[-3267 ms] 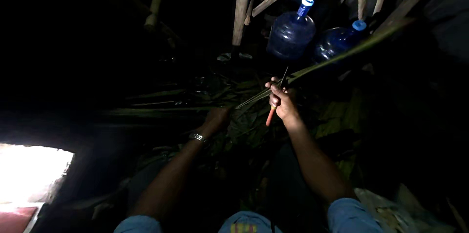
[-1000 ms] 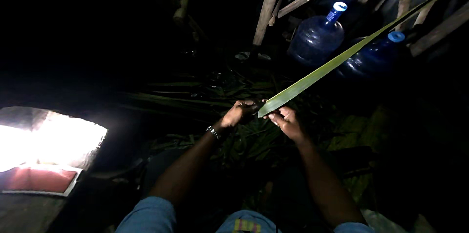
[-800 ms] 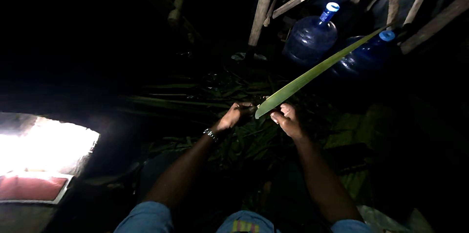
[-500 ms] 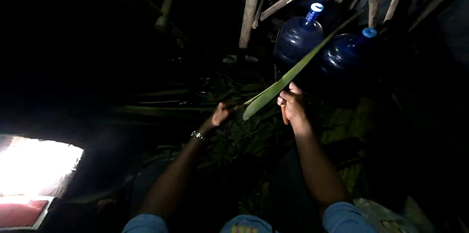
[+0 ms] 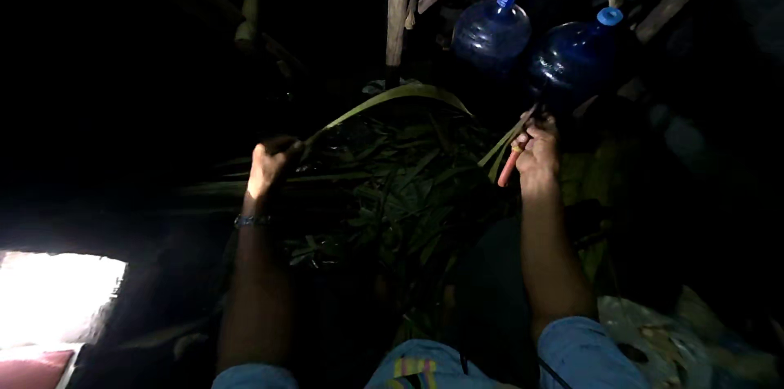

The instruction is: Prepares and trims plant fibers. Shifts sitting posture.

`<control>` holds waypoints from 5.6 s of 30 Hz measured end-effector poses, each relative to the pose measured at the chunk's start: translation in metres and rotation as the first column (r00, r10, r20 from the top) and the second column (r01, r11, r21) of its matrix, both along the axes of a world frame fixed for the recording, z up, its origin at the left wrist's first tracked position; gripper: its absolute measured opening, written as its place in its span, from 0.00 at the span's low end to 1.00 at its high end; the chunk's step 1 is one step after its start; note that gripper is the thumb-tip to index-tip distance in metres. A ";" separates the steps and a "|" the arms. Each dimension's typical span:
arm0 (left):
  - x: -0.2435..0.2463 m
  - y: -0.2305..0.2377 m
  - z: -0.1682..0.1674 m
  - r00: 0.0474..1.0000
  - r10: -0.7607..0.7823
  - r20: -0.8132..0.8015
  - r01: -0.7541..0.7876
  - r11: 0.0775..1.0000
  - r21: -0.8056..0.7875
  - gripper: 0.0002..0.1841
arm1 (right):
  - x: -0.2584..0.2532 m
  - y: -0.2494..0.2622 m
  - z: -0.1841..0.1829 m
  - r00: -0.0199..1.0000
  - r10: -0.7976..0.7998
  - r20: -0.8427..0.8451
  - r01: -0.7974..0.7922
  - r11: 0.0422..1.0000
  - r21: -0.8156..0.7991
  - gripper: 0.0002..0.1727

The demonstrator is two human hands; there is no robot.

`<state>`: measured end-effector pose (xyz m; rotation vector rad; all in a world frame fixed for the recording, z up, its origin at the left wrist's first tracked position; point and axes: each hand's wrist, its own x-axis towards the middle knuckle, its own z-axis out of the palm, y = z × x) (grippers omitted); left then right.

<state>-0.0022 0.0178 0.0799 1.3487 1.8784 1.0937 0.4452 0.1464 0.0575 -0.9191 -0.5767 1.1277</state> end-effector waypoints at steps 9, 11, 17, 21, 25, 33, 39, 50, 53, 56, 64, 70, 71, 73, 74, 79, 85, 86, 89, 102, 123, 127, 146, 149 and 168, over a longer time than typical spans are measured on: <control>0.041 -0.004 0.000 0.972 -0.014 0.235 0.007 0.999 0.032 0.11 | -0.040 -0.027 -0.006 0.709 0.485 0.511 -0.526 0.847 -0.073 0.17; 0.062 -0.001 -0.007 0.950 -0.076 0.302 0.099 0.993 -0.062 0.11 | -0.067 -0.045 -0.009 0.522 0.601 0.605 -0.703 0.705 -0.092 0.16; 0.106 0.016 -0.025 0.806 -0.240 0.541 0.346 0.933 -0.102 0.11 | -0.119 -0.064 -0.022 0.380 0.678 0.630 -0.825 0.556 -0.100 0.24; 0.116 0.017 -0.030 0.750 -0.226 0.621 0.378 0.918 -0.122 0.10 | -0.124 -0.066 -0.027 0.417 0.667 0.618 -0.824 0.564 -0.052 0.17; 0.123 0.014 -0.014 0.733 -0.202 0.649 0.416 0.889 -0.193 0.12 | -0.122 -0.068 -0.025 0.508 0.597 0.621 -0.769 0.638 0.015 0.17; 0.112 0.018 -0.030 0.603 -0.242 0.760 0.575 0.792 -0.205 0.13 | -0.102 -0.059 -0.016 0.684 0.441 0.581 -0.630 0.759 0.165 0.17; 0.110 0.015 -0.022 0.691 -0.246 0.680 0.575 0.756 -0.312 0.09 | -0.067 -0.047 -0.003 0.858 0.394 0.331 -0.464 0.870 0.166 0.18; 0.096 0.010 -0.018 0.881 -0.314 0.355 0.458 0.757 -0.466 0.10 | -0.005 -0.020 0.008 0.994 0.099 0.050 -0.105 0.983 0.152 0.21; 0.089 0.011 -0.010 0.920 -0.278 0.276 0.380 0.803 -0.458 0.10 | 0.007 -0.016 0.005 0.999 -0.046 -0.028 0.050 0.985 0.163 0.17; 0.086 0.010 -0.005 0.938 -0.243 0.246 0.332 0.833 -0.442 0.10 | 0.018 -0.012 0.003 0.976 -0.196 -0.095 0.210 0.963 0.168 0.13; 0.085 0.015 -0.026 0.972 -0.220 0.086 0.227 0.970 -0.090 0.13 | -0.002 -0.026 0.007 0.995 -0.051 0.086 0.027 0.964 0.265 0.12; 0.110 0.018 -0.045 0.950 -0.228 0.214 0.186 0.962 0.201 0.09 | -0.069 -0.059 -0.002 0.562 0.514 0.649 -0.693 0.720 0.030 0.25; 0.114 0.016 -0.045 0.950 -0.236 0.205 0.193 0.959 0.209 0.09 | -0.082 -0.063 -0.005 0.512 0.550 0.660 -0.726 0.688 -0.010 0.25; 0.121 0.013 -0.044 0.951 -0.263 0.165 0.226 0.951 0.209 0.09 | -0.103 -0.069 -0.014 0.440 0.585 0.681 -0.758 0.649 -0.068 0.25; 0.124 0.012 -0.045 0.946 -0.287 0.149 0.253 0.944 0.212 0.10 | -0.110 -0.072 -0.017 0.423 0.595 0.683 -0.757 0.646 -0.094 0.25; 0.132 0.007 -0.044 0.914 -0.387 0.120 0.353 0.906 0.236 0.09 | -0.124 -0.074 -0.023 0.520 0.549 0.654 -0.695 0.718 -0.050 0.17; 0.125 0.009 -0.047 0.919 -0.376 0.122 0.346 0.914 0.211 0.09 | -0.106 -0.063 -0.017 0.716 0.455 0.530 -0.579 0.811 0.085 0.11; 0.124 0.009 -0.048 0.922 -0.368 0.120 0.339 0.917 0.209 0.09 | -0.099 -0.060 -0.014 0.752 0.445 0.486 -0.552 0.828 0.095 0.10; 0.120 0.009 -0.046 0.920 -0.352 0.175 0.320 0.929 0.185 0.09 | -0.078 -0.052 -0.007 0.824 0.428 0.371 -0.503 0.854 0.134 0.09; 0.139 -0.005 -0.032 0.818 -0.369 0.442 0.318 0.929 0.189 0.09 | -0.117 -0.083 -0.019 0.458 0.630 0.628 -0.792 0.609 -0.034 0.19; 0.137 0.000 -0.021 0.745 -0.335 0.576 0.412 0.911 -0.002 0.11 | -0.072 -0.057 -0.004 0.809 0.379 0.450 -0.549 0.760 0.347 0.12; 0.129 0.000 -0.018 0.808 -0.323 0.494 0.382 0.924 -0.021 0.10 | -0.046 -0.048 0.004 0.890 0.330 0.314 -0.436 0.817 0.378 0.12; 0.051 -0.011 0.002 0.974 -0.148 0.173 0.136 0.987 0.081 0.09 | 0.032 -0.018 0.003 0.950 -0.290 -0.117 0.301 0.950 0.087 0.06; 0.053 -0.011 -0.001 0.983 -0.077 0.165 0.049 0.985 0.167 0.10 | 0.009 -0.029 0.004 0.985 -0.009 0.175 -0.028 0.978 0.208 0.12; 0.116 0.005 -0.045 0.773 -0.576 0.266 0.619 0.776 -0.118 0.13 | -0.055 -0.049 0.002 0.876 0.334 0.348 -0.399 0.908 0.132 0.10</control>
